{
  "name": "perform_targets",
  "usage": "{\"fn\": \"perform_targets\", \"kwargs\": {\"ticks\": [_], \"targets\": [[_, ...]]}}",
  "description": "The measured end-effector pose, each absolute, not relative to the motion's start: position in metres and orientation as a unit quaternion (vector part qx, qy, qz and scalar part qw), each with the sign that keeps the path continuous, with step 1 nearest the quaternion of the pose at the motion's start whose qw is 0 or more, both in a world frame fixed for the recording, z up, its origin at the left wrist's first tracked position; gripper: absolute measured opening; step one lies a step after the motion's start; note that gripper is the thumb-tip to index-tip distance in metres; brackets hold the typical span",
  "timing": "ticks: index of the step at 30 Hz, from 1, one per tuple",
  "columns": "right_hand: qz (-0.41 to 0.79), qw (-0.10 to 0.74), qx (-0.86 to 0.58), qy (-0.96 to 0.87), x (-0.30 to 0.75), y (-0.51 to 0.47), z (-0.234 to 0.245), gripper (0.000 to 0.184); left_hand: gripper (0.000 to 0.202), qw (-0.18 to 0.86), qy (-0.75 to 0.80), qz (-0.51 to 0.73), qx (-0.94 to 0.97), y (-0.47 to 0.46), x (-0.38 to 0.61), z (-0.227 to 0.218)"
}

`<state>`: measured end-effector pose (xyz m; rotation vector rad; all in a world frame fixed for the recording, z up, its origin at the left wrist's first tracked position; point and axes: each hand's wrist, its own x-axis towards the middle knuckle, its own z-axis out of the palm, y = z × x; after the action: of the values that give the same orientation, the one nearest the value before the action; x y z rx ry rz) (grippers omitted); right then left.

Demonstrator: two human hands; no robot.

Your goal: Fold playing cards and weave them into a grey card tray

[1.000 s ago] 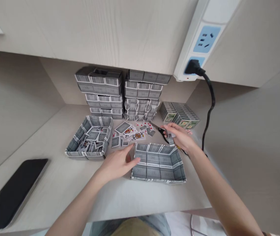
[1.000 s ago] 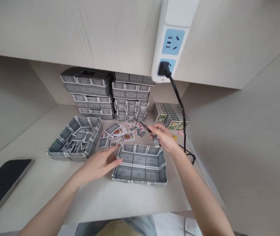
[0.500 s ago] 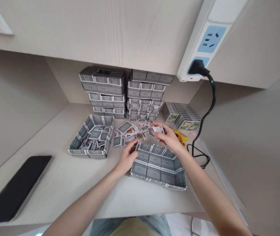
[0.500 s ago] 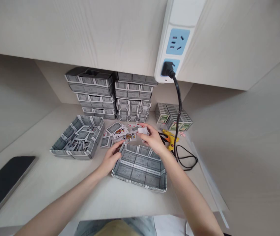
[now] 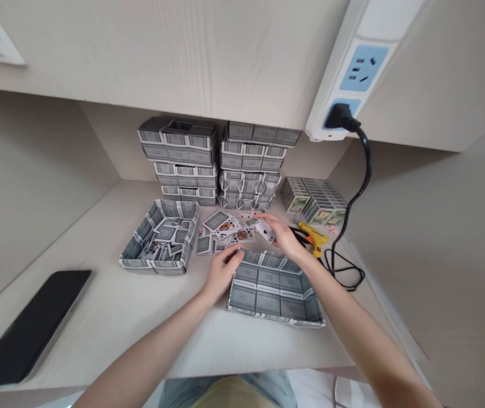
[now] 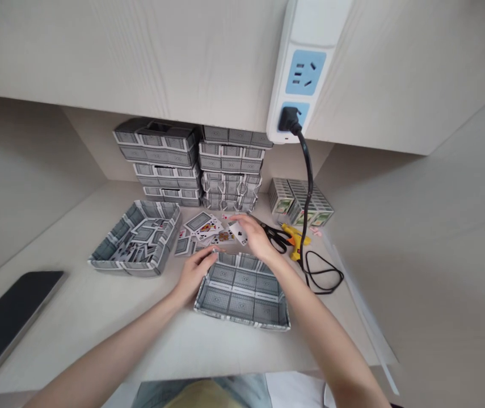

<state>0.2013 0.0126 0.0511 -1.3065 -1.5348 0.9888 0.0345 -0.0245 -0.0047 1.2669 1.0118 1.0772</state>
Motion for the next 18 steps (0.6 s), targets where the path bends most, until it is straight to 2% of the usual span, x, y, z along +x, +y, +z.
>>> {"fn": "perform_targets", "kwargs": {"ticks": [6,9,13,18], "targets": [[0.388,0.423,-0.502,-0.647,0.205,0.016,0.048,0.043,0.030,0.541,0.445,0.483,0.526,-0.027,0.036,-0.007],[0.370,0.414,-0.500,-0.664,0.209,0.013,0.052,0.033,0.030,0.535,0.459,0.498,0.505,-0.027,0.037,-0.010],[0.294,0.354,-0.510,-0.727,0.209,0.002,0.066,0.016,0.031,0.532,0.464,0.505,0.496,-0.029,0.038,-0.011],[0.215,0.274,-0.511,-0.786,0.203,-0.008,0.082,0.013,0.034,0.526,0.469,0.505,0.497,-0.030,0.038,-0.008]]}}
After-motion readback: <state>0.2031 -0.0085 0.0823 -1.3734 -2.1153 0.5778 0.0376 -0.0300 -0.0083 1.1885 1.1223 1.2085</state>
